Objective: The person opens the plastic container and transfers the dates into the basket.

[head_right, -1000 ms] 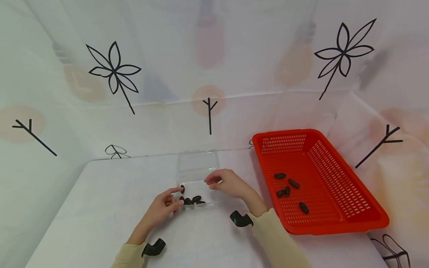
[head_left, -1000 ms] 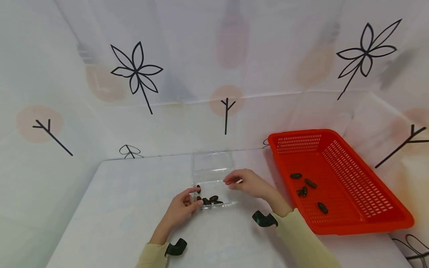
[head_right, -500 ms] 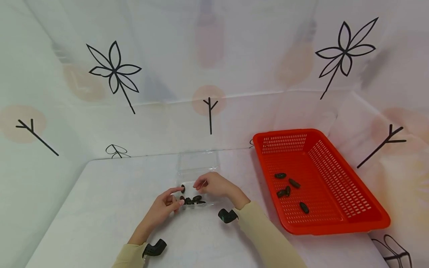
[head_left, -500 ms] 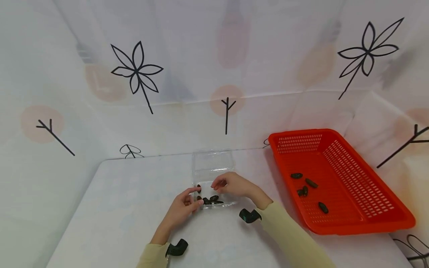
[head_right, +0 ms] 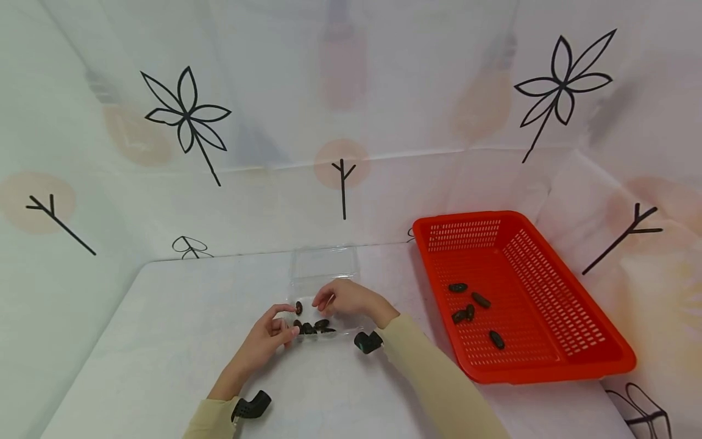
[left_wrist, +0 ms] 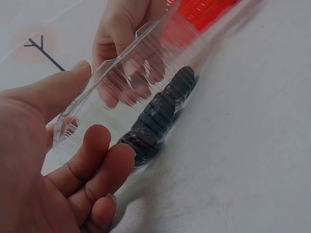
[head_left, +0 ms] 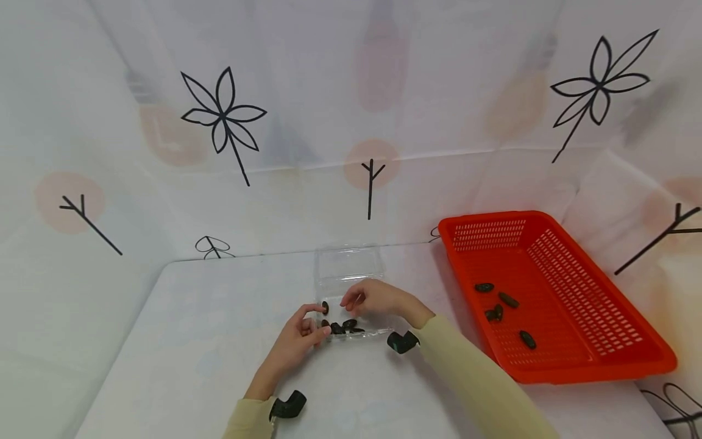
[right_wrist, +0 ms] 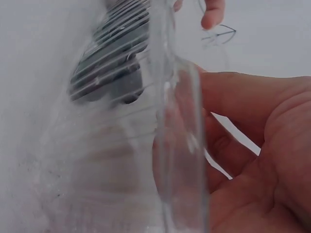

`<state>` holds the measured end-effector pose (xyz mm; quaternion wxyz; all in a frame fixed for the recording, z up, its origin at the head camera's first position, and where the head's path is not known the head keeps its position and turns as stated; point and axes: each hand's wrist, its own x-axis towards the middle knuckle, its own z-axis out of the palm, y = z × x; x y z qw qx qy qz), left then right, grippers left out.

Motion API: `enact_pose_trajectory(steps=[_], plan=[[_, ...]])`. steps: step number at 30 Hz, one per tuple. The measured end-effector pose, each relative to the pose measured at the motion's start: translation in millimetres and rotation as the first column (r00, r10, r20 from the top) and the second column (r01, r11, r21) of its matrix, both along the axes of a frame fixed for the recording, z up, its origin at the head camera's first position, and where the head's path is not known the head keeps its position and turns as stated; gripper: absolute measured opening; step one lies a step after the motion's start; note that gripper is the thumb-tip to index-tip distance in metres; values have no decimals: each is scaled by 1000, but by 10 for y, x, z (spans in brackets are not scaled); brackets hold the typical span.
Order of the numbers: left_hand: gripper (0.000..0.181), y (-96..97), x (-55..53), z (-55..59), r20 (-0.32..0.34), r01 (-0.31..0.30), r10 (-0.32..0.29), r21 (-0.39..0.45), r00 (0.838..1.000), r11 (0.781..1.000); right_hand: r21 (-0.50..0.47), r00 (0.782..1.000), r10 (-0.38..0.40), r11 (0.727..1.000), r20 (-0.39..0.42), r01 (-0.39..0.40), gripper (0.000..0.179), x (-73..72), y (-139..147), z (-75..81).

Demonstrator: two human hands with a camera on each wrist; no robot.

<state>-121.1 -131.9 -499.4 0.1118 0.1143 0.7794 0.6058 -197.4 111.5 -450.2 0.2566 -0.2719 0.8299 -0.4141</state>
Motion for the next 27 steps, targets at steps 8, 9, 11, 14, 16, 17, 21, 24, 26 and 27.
enact_pose_trajectory(steps=[8,9,11,14,16,17,21,24,26,27], plan=[[48,6,1,-7,5,0,0,20,1000,1000,46,998,65,997,13,-65,30,-10,-16,-13],[48,7,4,-2,3,1,-1,21,1000,1000,60,997,71,996,14,-71,31,-9,-21,-12],[48,7,5,1,-1,5,-5,22,1000,1000,90,997,79,993,13,-79,31,-1,-36,-12],[48,5,4,-1,-9,11,-11,22,1000,1000,131,997,74,989,11,-75,30,15,-58,-22],[48,4,5,-1,-12,13,-12,22,1000,1000,143,997,75,987,5,-75,28,30,-74,-25],[48,4,6,3,-11,13,-13,26,1000,1000,148,997,75,986,1,-74,28,36,-80,-26],[48,6,6,0,0,11,-11,29,1000,1000,156,996,91,984,-13,-88,25,51,-99,-25],[49,6,0,-13,0,14,-14,30,1000,999,164,994,109,981,-17,-105,25,47,-102,-24],[48,7,0,-13,-2,17,-17,30,1000,999,170,992,124,978,-15,-119,25,39,-99,-28],[48,6,1,-11,-3,16,-16,29,1000,999,170,991,131,977,-15,-126,25,35,-96,-32]])
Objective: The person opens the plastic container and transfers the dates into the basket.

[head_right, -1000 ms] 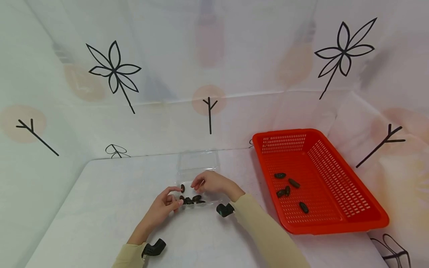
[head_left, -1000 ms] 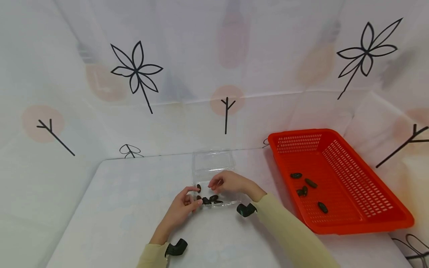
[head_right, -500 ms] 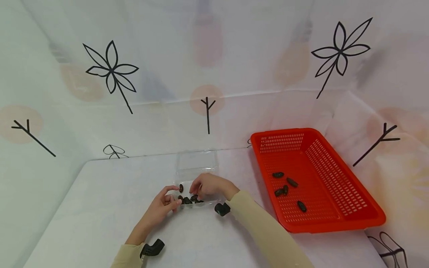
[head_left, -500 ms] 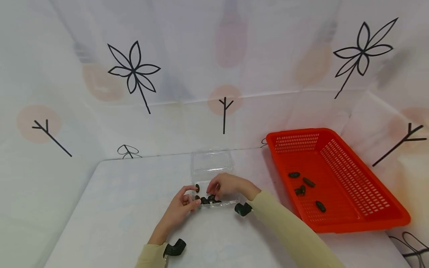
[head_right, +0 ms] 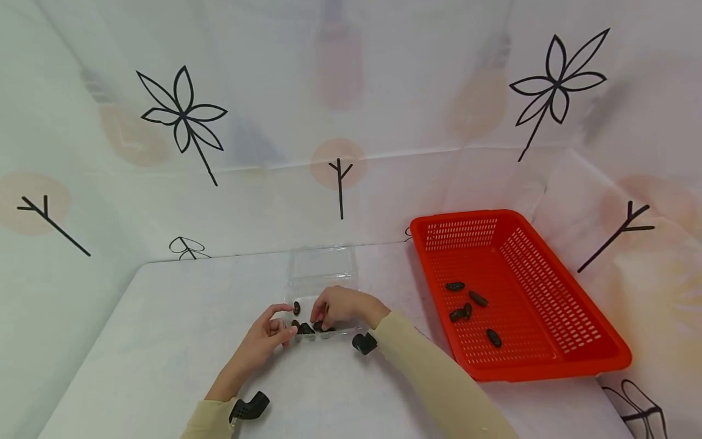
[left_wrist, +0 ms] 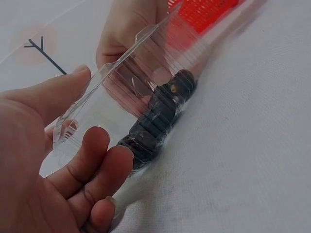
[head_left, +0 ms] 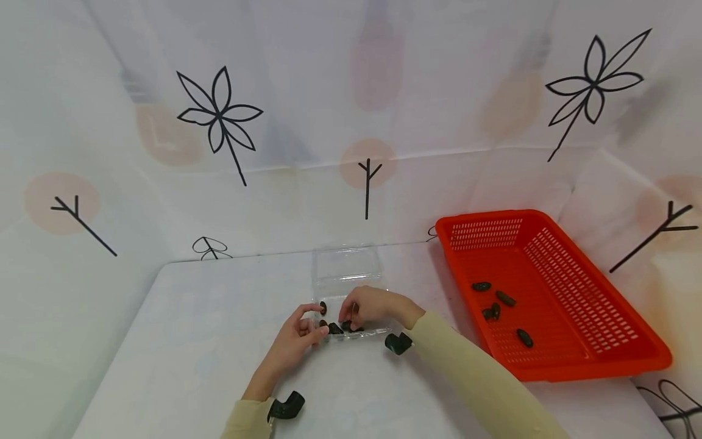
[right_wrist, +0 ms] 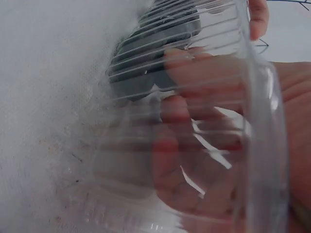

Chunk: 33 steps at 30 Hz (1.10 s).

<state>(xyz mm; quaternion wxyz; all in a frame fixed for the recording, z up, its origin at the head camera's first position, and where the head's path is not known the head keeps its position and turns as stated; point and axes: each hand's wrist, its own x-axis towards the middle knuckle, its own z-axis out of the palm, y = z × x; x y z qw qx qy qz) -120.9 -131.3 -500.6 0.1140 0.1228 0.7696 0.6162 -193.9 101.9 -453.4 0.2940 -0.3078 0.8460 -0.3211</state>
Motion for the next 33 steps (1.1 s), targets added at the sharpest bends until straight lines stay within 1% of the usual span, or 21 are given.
enact_pose_trajectory(steps=[5,15,25,28,33], plan=[[47,2,1,15,7,-12,12,-3,1000,1000,-17,1000,14,1000,25,-13,24,-16,21,-7],[47,1,-16,9,24,-25,26,-10,999,1000,-48,998,-15,999,65,18,28,-16,37,24],[49,7,12,89,55,-49,52,-50,997,998,-122,996,-11,992,85,21,28,15,34,69],[50,7,10,77,71,-52,55,-35,996,998,-144,996,-12,989,86,25,28,19,35,72],[52,10,9,56,108,-53,50,24,993,998,-182,996,-19,983,91,35,28,16,46,66]])
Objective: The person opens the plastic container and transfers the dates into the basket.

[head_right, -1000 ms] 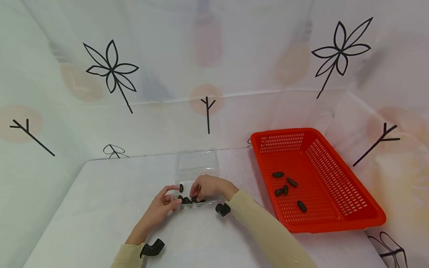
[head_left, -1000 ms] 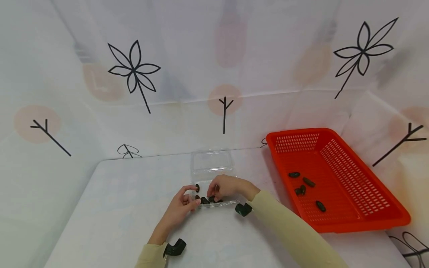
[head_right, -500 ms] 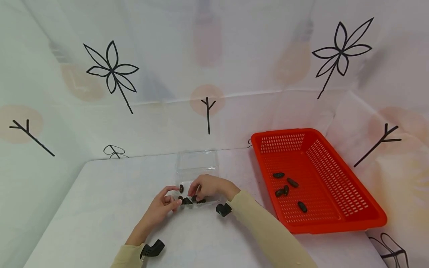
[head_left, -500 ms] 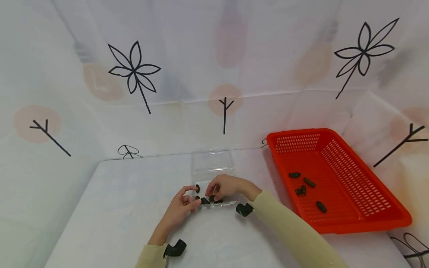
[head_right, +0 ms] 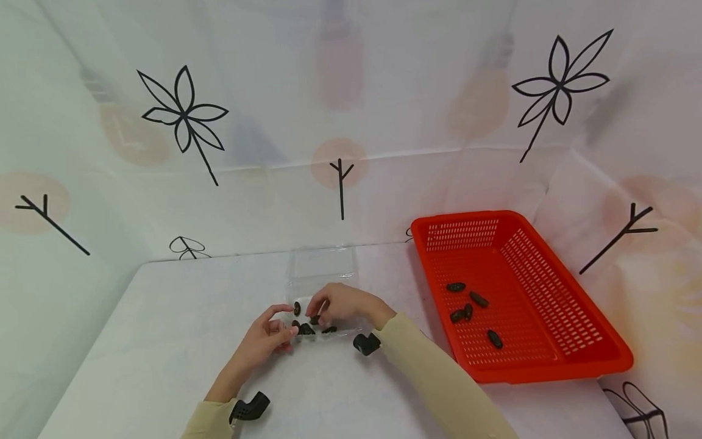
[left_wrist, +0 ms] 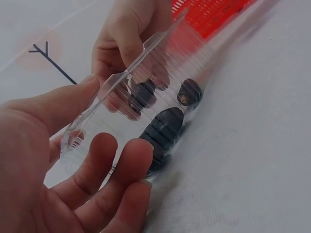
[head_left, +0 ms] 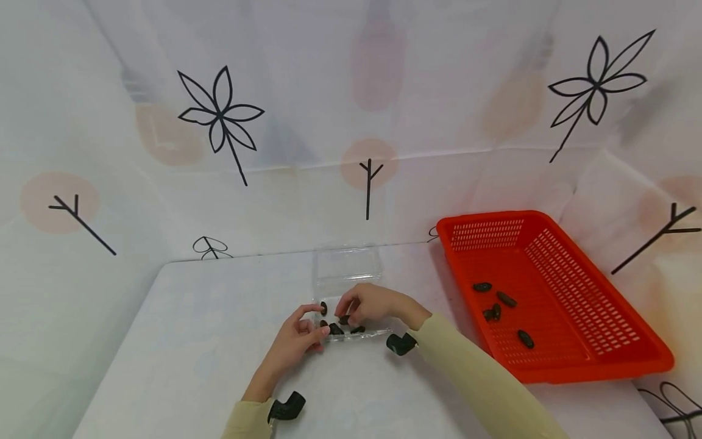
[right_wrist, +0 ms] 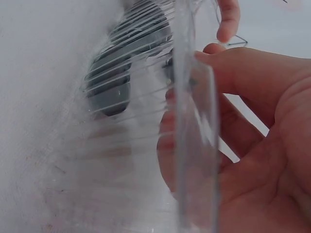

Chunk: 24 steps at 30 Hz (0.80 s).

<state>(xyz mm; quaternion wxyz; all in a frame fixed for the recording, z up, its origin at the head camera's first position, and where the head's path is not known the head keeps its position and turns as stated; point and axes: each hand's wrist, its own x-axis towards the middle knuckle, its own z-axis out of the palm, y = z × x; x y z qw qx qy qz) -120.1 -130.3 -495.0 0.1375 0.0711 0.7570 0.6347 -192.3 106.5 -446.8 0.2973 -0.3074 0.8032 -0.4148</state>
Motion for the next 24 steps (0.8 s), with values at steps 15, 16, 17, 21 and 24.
enact_pose_trajectory(steps=[15,16,17,21,24], plan=[[55,12,18,8,44,-15,13,39,999,999,-41,990,-54,998,-128,49,23,55,192,290],[55,13,22,14,39,-15,14,33,999,999,-41,990,-65,997,-126,60,23,64,216,315],[55,13,24,20,33,-17,16,26,999,1000,-44,989,-73,997,-131,68,23,75,242,340],[54,13,21,30,11,-19,19,-21,1000,1000,-52,980,-109,993,-164,101,23,127,366,434],[53,16,17,34,-7,-18,18,-56,1000,998,-57,970,-133,991,-203,124,23,174,467,508]])
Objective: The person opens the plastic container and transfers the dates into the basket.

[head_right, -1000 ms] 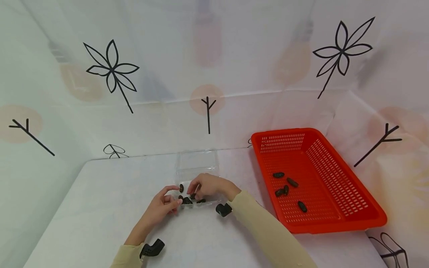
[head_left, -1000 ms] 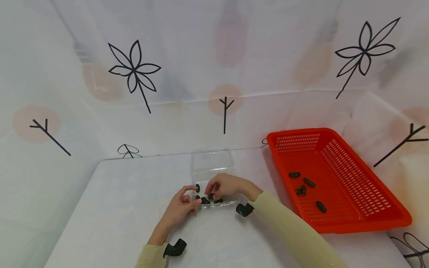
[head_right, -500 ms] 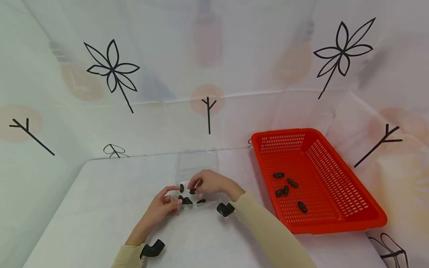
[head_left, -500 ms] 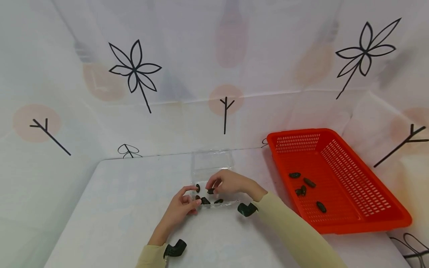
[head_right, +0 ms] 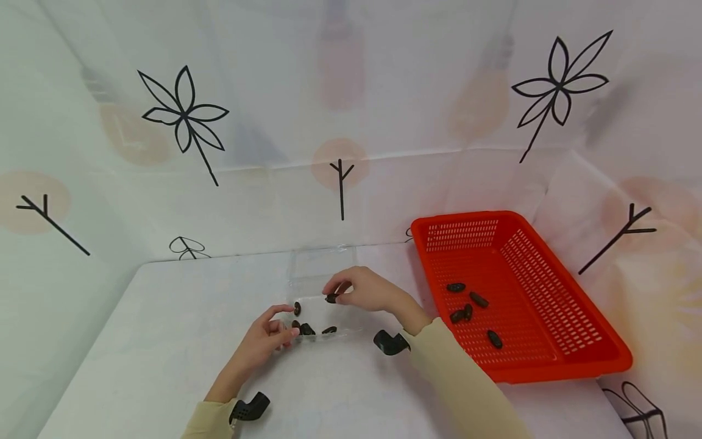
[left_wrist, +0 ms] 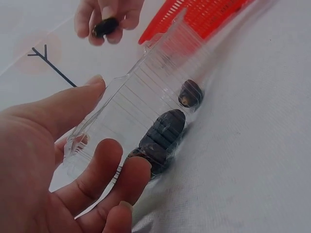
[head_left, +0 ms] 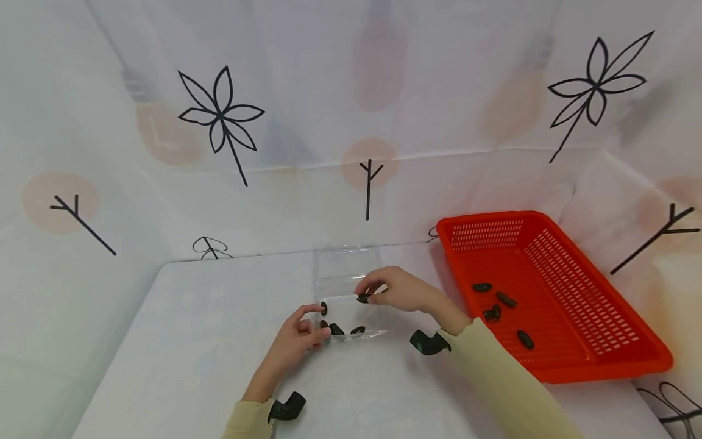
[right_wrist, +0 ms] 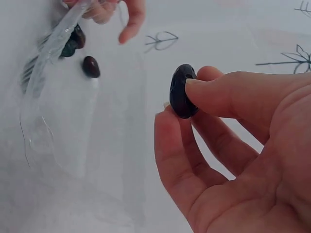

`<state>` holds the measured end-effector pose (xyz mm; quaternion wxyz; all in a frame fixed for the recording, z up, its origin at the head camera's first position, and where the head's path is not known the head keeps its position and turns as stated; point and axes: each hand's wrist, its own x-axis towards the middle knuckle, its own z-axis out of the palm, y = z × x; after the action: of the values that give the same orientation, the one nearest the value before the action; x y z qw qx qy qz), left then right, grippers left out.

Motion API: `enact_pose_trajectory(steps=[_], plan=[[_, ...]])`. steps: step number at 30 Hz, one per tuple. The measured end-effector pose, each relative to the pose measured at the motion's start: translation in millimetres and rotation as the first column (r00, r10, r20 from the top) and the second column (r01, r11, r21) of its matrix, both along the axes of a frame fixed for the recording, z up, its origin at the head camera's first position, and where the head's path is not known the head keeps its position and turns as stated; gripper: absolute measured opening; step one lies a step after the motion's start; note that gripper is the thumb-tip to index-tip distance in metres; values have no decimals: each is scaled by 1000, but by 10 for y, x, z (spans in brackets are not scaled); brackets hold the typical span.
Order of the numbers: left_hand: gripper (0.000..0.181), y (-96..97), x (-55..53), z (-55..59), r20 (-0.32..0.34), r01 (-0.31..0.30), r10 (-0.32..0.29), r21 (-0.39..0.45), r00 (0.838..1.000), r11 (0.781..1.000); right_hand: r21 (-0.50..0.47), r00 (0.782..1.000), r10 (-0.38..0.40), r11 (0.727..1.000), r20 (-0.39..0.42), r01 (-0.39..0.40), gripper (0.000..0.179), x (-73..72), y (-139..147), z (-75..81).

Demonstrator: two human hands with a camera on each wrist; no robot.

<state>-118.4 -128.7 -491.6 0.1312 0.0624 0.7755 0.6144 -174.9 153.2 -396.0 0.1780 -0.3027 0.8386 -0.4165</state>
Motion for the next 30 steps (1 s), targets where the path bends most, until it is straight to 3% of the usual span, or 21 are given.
enact_pose_trajectory(steps=[4,13,21,30], plan=[[52,-18,-6,-2,-16,3,-3,-14,1000,1000,-11,999,-28,1000,-31,28,23,52,140,101],[52,-61,-1,7,-30,5,-4,6,1000,1000,23,993,-118,993,-10,118,24,155,577,299],[54,-43,-21,-27,-40,32,-32,-1,999,999,36,969,-249,968,-1,249,25,254,1056,390],[54,-41,-20,-27,-26,20,-20,4,999,1000,124,935,-345,927,-85,354,25,340,1568,413]])
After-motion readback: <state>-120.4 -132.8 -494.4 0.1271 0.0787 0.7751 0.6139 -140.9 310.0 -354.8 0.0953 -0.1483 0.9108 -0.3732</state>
